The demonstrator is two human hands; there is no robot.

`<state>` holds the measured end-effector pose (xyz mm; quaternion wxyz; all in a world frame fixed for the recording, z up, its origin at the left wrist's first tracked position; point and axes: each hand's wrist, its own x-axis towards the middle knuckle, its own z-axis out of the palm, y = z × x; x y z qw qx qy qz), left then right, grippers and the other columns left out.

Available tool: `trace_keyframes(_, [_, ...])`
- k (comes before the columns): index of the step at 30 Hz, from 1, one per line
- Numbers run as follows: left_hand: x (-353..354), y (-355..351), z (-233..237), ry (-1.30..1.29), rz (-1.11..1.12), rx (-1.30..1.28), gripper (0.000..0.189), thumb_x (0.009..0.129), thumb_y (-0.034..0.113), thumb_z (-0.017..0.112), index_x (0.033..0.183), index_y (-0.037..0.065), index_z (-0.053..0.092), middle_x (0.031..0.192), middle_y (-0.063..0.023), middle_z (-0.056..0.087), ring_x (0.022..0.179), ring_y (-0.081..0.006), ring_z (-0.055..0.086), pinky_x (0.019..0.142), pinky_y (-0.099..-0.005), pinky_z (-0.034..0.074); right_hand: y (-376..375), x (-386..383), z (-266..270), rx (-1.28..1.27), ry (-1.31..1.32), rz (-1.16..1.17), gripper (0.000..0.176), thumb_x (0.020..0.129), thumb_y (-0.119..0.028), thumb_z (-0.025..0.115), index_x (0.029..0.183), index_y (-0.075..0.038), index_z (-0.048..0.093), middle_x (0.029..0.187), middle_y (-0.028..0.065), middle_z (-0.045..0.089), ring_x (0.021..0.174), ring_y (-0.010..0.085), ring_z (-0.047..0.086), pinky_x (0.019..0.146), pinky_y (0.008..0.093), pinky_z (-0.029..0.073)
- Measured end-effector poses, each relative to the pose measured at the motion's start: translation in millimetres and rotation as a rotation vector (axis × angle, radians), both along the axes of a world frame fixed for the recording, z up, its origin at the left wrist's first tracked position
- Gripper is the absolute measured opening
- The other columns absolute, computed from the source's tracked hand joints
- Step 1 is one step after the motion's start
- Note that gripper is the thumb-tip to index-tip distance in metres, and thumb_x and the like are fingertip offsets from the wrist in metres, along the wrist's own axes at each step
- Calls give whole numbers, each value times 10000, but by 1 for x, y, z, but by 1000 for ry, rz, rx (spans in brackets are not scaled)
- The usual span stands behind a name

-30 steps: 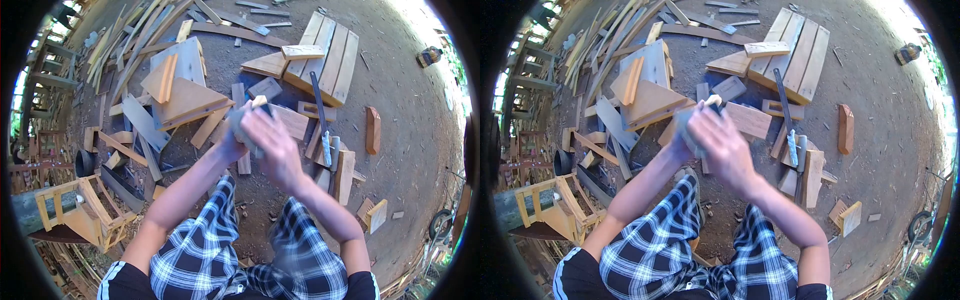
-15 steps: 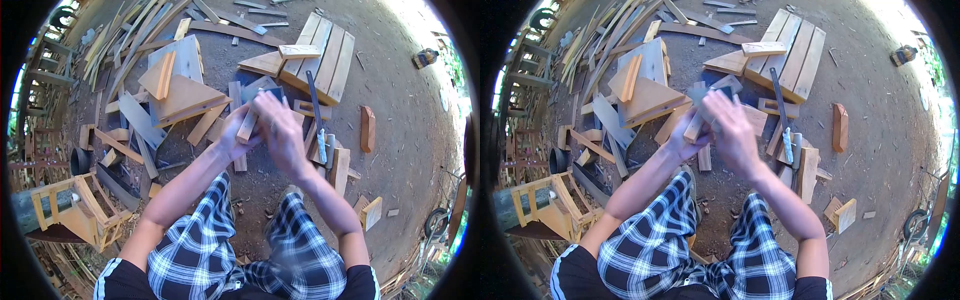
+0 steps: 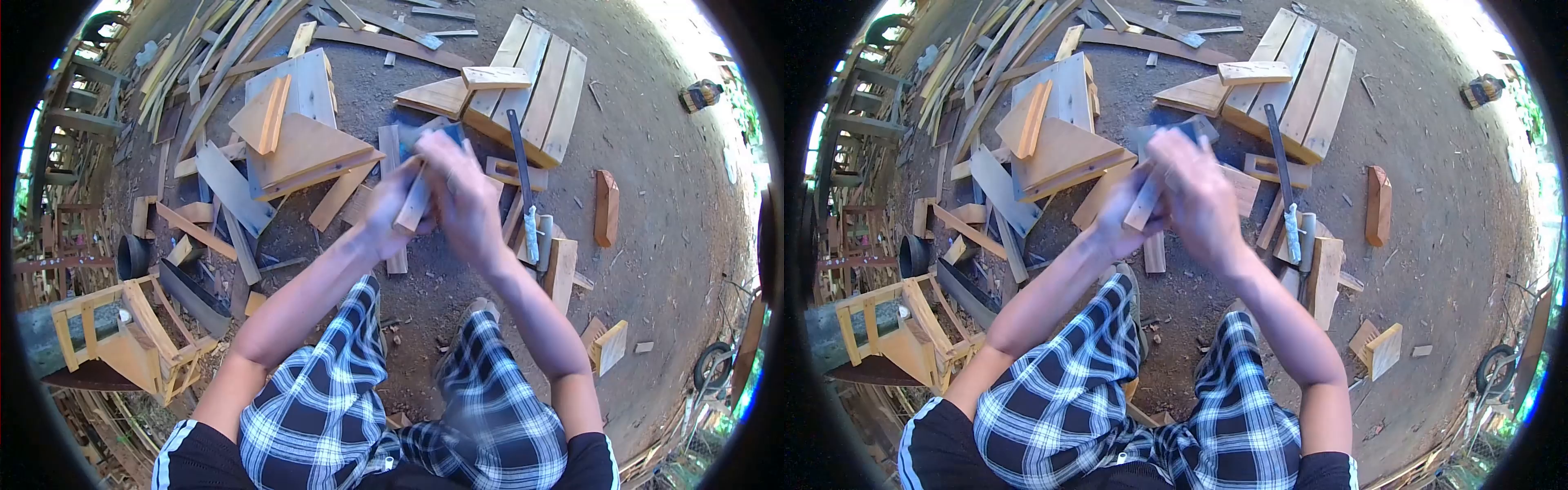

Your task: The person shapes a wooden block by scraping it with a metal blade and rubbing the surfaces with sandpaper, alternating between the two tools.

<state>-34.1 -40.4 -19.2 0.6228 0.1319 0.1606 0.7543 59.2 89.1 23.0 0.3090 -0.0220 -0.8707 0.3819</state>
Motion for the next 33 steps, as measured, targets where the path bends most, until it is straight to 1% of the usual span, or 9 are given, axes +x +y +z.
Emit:
trace_keyframes(1, [-4, 12, -25, -160, -129, 325, 376, 1032, 379, 353, 1305, 164, 498, 1107, -50, 640, 954, -148, 658, 750, -315, 578, 5, -8, -4, -148, -26, -49, 498, 785, 64, 559, 1269, -49, 582, 1274, 186, 600, 1239, 343, 543, 1114, 523, 333])
trace_keyframes(3, [19, 17, 49, 138, 324, -587, 337, 1028, 401, 371, 1202, 160, 530, 1039, -9, 596, 897, -88, 612, 667, -264, 549, -11, 3, 7, 27, -12, -28, 521, 776, 78, 552, 1275, -64, 586, 1302, 178, 587, 1266, 326, 525, 1129, 529, 309])
trace_keyframes(11, [2, 10, -13, -42, 59, -39, 375, 1030, 386, 354, 1252, 116, 491, 1121, -45, 591, 1010, -131, 605, 835, -308, 542, -1, -18, -6, -351, -114, -63, 508, 839, 82, 527, 1316, -89, 561, 1394, 172, 510, 1342, 331, 435, 1154, 504, 263])
trace_keyframes(15, [-11, 13, 19, 772, 509, -449, 446, 1009, 447, 381, 1240, 80, 482, 1119, -82, 571, 1071, -172, 597, 873, -329, 544, -47, 20, 7, -221, -122, 196, 381, 951, -72, 534, 1331, -70, 546, 1431, 115, 493, 1394, 329, 359, 1173, 518, 196])
trace_keyframes(17, [0, 10, 4, 98, 448, -497, 410, 1016, 416, 379, 1240, 88, 485, 1127, -90, 572, 1030, -175, 622, 886, -333, 540, -31, 9, 1, -210, -126, 160, 390, 971, -127, 527, 1357, -70, 521, 1400, 132, 522, 1379, 325, 386, 1164, 486, 239])
trace_keyframes(19, [5, 19, 42, 292, 339, -611, 380, 1035, 378, 350, 1259, 107, 496, 1177, -81, 576, 1082, -161, 598, 922, -353, 517, -11, -11, 8, -649, -202, 71, 355, 970, -123, 502, 1311, -31, 528, 1415, 185, 484, 1372, 355, 385, 1165, 499, 205])
trace_keyframes(27, [8, 20, 31, 230, 351, -601, 408, 1037, 386, 331, 1332, 121, 426, 1147, -38, 568, 1079, -124, 576, 956, -354, 497, -25, -4, -9, -273, -119, 78, 393, 958, -82, 523, 1351, -88, 537, 1421, 167, 487, 1409, 309, 343, 1167, 530, 176])
trace_keyframes(29, [22, 16, 27, 236, 189, -545, 388, 1052, 376, 304, 1358, 162, 411, 816, 4, 529, 631, -76, 526, 522, -248, 475, 14, -32, -14, -634, -170, -82, 326, 1003, -191, 481, 1233, 22, 574, 1290, 198, 586, 1249, 270, 534, 1072, 384, 381])
trace_keyframes(33, [19, 15, 43, 63, 177, -349, 471, 1039, 466, 315, 1405, 172, 352, 724, 3, 464, 507, -60, 392, 425, -217, 355, 46, -25, -6, -1286, -152, -192, 336, 1013, -286, 506, 1184, -1, 554, 1109, 130, 633, 1018, 167, 622, 871, 364, 541])
